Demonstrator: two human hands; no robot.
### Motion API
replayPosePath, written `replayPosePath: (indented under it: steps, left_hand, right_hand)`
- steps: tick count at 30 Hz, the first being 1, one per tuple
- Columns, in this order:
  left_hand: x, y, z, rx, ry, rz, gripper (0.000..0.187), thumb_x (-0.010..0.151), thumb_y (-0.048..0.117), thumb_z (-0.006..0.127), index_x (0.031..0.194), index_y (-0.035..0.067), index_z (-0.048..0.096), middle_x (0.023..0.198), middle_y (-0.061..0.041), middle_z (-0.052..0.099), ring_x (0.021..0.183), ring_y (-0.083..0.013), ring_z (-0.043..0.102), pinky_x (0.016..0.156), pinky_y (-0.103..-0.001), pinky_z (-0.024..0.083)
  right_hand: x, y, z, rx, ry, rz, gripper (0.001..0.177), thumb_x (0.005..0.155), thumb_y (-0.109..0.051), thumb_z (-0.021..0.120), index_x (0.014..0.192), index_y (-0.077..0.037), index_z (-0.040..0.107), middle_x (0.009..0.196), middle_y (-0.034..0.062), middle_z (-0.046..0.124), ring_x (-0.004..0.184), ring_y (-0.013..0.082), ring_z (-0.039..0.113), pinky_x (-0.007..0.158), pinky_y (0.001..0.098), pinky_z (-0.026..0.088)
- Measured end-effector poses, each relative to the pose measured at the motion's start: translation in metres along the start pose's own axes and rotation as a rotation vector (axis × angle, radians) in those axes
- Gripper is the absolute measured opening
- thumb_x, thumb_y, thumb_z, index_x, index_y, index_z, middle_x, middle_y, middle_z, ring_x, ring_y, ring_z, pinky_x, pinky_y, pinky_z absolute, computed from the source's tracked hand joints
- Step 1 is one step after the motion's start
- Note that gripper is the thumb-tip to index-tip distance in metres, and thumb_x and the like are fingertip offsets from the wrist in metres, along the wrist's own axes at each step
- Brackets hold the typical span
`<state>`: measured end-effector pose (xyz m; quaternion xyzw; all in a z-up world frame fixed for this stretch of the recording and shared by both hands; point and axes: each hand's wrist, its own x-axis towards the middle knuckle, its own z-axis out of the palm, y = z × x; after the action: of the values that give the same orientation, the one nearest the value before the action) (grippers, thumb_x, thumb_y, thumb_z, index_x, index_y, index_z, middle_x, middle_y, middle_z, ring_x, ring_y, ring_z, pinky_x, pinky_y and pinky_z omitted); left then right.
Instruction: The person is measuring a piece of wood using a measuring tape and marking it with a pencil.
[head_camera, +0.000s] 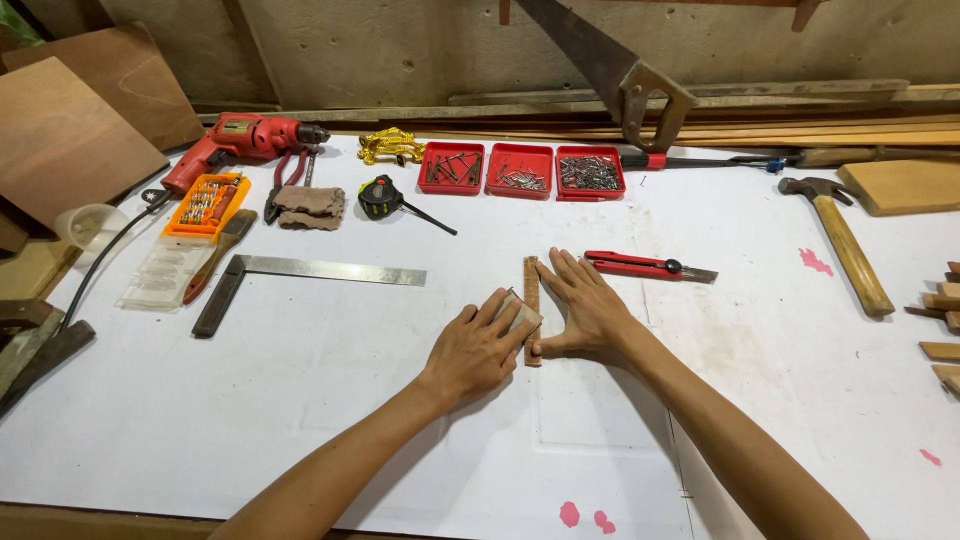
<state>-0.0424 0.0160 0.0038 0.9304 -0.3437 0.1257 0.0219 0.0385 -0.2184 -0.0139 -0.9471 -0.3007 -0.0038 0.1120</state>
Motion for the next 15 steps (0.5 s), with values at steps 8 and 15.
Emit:
replayPosePath:
  steps: [8,15]
  left_hand:
    - [0.047,-0.022,0.011,-0.041,0.058,-0.037,0.044,0.089,0.027,0.061,0.132,0.014,0.060,0.144,-0.012,0.055,0.142,-0.0316,0.041,0.100,-0.047,0.044]
    - [0.085,-0.046,0.035,-0.084,0.060,-0.135,0.050,0.091,0.027,0.058,0.139,0.015,0.056,0.150,-0.014,0.051,0.143,-0.0330,0.039,0.100,-0.046,0.044]
  right_hand:
    - [-0.001,-0.004,-0.007,0.014,-0.002,-0.011,0.152,0.052,-0.096,0.064,0.155,0.005,0.019,0.163,0.0260,0.018,0.154,0.0361,0.013,0.125,0.0451,0.012]
    - [0.002,-0.002,-0.009,0.036,0.001,-0.017,0.157,0.050,-0.094,0.067,0.153,0.012,0.016,0.160,0.0300,0.020,0.152,0.0370,0.015,0.124,0.0438,0.014]
